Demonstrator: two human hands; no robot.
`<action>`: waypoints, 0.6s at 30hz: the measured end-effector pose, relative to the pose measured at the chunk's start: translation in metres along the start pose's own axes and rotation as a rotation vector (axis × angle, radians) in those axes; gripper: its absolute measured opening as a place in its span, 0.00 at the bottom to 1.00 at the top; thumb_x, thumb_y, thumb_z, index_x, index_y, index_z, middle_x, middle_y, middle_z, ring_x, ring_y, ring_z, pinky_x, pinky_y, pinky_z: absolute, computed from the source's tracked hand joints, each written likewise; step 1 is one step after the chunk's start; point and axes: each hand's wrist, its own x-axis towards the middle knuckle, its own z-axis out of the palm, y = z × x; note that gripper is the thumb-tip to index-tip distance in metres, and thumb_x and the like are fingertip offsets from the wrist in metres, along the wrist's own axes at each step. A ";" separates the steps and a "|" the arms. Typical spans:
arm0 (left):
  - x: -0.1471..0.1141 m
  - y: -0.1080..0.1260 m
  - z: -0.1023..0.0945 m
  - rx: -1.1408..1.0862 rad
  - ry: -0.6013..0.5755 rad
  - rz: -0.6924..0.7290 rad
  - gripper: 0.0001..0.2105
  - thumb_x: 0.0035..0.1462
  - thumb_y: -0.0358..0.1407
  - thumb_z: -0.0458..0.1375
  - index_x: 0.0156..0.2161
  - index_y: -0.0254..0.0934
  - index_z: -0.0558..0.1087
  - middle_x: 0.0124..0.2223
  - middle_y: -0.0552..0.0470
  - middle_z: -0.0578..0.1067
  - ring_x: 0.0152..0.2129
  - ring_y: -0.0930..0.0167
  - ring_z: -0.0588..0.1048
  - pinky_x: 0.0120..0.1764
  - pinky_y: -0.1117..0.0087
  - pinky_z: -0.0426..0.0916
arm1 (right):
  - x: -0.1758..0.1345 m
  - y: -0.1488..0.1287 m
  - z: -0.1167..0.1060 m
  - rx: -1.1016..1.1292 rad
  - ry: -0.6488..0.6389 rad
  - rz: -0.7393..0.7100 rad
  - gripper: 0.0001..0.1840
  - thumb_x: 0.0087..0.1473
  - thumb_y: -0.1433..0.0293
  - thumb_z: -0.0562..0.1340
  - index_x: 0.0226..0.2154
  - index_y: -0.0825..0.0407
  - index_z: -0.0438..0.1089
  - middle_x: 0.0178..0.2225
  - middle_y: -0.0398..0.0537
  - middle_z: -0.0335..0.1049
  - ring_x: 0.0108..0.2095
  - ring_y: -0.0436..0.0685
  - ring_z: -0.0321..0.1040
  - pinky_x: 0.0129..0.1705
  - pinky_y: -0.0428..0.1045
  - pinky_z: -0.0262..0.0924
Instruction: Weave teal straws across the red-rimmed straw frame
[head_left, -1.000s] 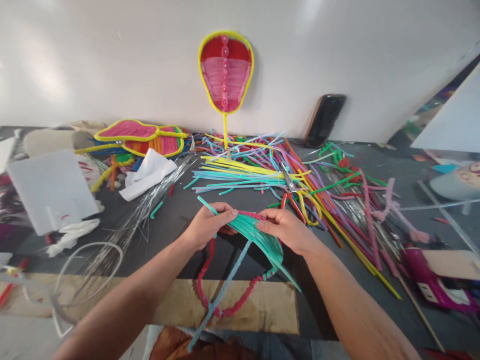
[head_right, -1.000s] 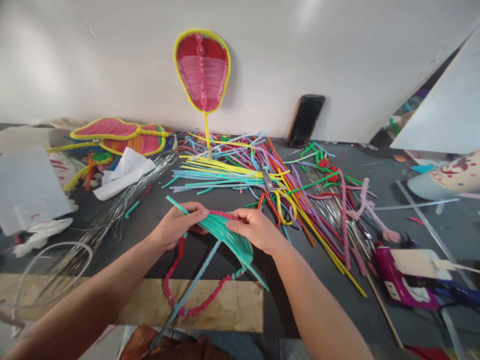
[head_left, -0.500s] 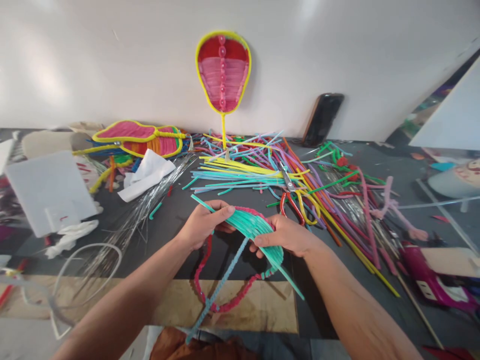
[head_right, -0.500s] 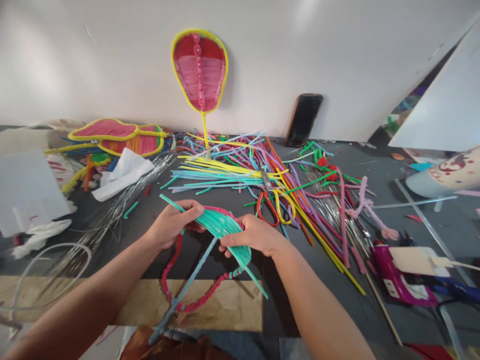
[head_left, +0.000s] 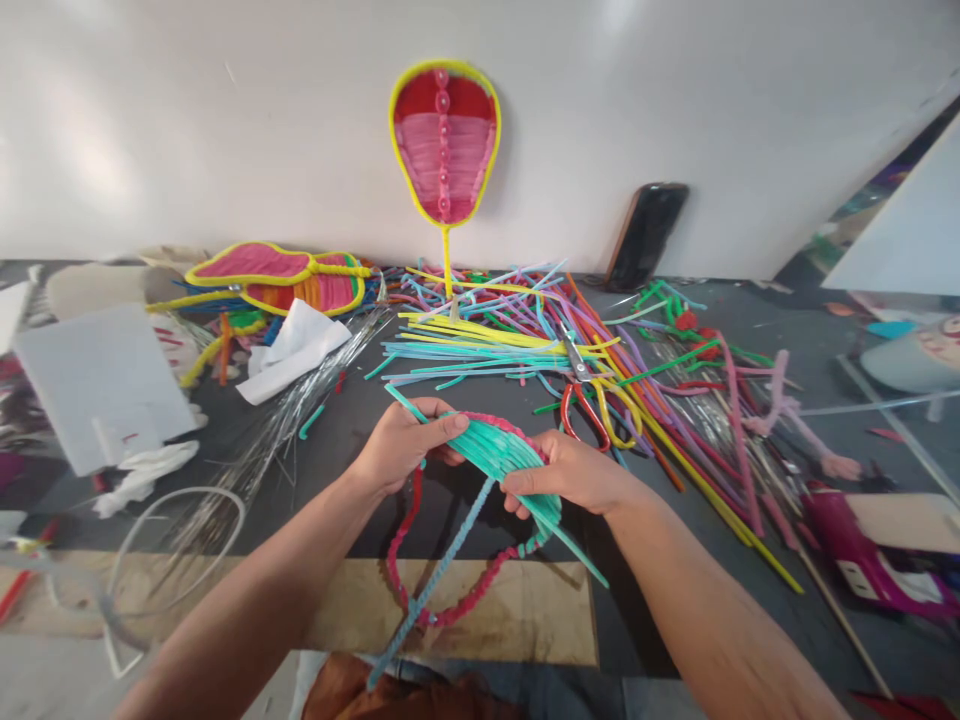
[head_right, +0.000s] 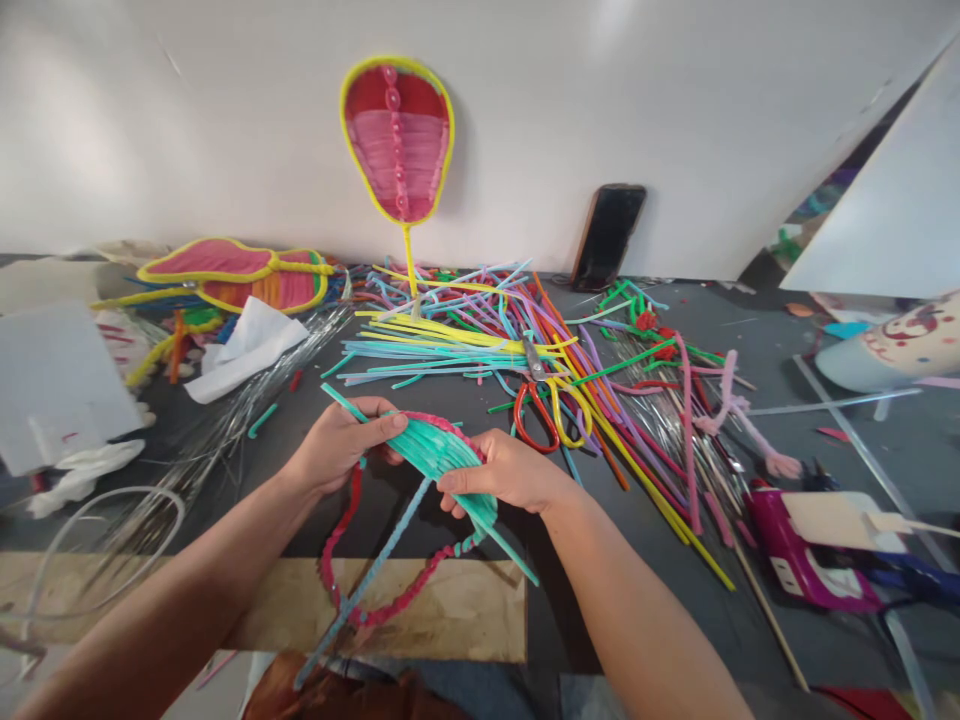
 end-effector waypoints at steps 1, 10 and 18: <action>0.000 0.001 0.000 0.001 0.003 0.000 0.17 0.39 0.45 0.68 0.24 0.32 0.70 0.18 0.54 0.73 0.15 0.75 0.71 0.21 0.76 0.68 | 0.000 0.000 0.000 -0.001 -0.001 -0.001 0.18 0.39 0.60 0.71 0.28 0.58 0.73 0.24 0.48 0.74 0.23 0.51 0.70 0.23 0.44 0.64; 0.003 -0.003 -0.006 0.010 0.018 -0.003 0.16 0.41 0.45 0.67 0.25 0.33 0.70 0.19 0.54 0.73 0.16 0.75 0.72 0.22 0.76 0.69 | 0.001 0.003 0.000 0.057 0.051 -0.087 0.24 0.46 0.53 0.65 0.37 0.56 0.72 0.30 0.51 0.76 0.27 0.54 0.73 0.26 0.46 0.67; 0.005 -0.006 -0.008 -0.007 0.029 0.010 0.15 0.42 0.43 0.67 0.25 0.32 0.71 0.20 0.55 0.73 0.16 0.75 0.72 0.21 0.77 0.69 | 0.003 0.006 0.002 0.060 0.092 -0.113 0.22 0.48 0.53 0.64 0.32 0.56 0.71 0.26 0.49 0.75 0.25 0.53 0.73 0.25 0.46 0.66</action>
